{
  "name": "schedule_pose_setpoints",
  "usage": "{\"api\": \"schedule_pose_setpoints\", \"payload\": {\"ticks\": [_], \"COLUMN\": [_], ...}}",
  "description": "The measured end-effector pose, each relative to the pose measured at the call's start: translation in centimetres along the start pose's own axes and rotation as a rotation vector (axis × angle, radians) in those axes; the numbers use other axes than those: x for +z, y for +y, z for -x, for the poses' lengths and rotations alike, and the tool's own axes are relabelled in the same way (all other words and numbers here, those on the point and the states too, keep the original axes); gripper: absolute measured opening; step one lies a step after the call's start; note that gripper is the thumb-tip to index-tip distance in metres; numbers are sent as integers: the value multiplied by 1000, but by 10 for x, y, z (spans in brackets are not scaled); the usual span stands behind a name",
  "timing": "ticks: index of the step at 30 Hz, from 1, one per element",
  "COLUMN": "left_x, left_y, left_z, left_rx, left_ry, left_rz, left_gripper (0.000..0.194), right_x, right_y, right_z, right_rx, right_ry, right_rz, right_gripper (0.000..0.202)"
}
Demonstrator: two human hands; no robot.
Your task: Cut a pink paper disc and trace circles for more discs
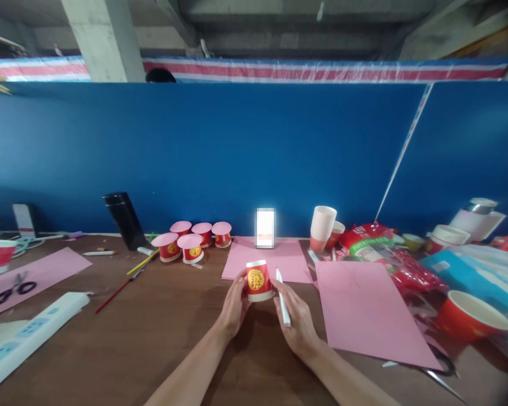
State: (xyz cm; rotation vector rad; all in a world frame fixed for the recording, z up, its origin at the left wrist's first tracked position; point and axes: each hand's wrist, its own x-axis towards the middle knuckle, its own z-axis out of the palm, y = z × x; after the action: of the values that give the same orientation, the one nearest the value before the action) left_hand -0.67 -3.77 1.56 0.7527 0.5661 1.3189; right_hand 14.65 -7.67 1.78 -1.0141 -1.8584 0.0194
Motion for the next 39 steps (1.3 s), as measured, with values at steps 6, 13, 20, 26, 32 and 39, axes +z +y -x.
{"api": "schedule_pose_setpoints", "payload": {"ticks": [6,13,20,26,32,39], "left_x": [-5,1,5,4,4,1], "left_y": [-3,1,3,2,0,1], "left_z": [-3,0,5,6,6,4], "left_rx": [-48,-57,-61,-38,-9,-89], "left_ry": [79,-15,-16,-17,-52,11], "left_rz": [-51,-103,-121,-167,-165,-46], "left_gripper": [43,34,38,41,41,44], "right_x": [1,3,0,0,0,-1], "right_y": [3,8,4,0,-1,-3], "right_z": [0,3,1,1,2,-1], "right_rx": [78,103,87,51,-34,47], "right_ry": [2,-3,-34,-3,-79,-6], "right_rz": [17,-16,-53,9,32,14], "right_gripper": [38,40,43,44,46,41]}}
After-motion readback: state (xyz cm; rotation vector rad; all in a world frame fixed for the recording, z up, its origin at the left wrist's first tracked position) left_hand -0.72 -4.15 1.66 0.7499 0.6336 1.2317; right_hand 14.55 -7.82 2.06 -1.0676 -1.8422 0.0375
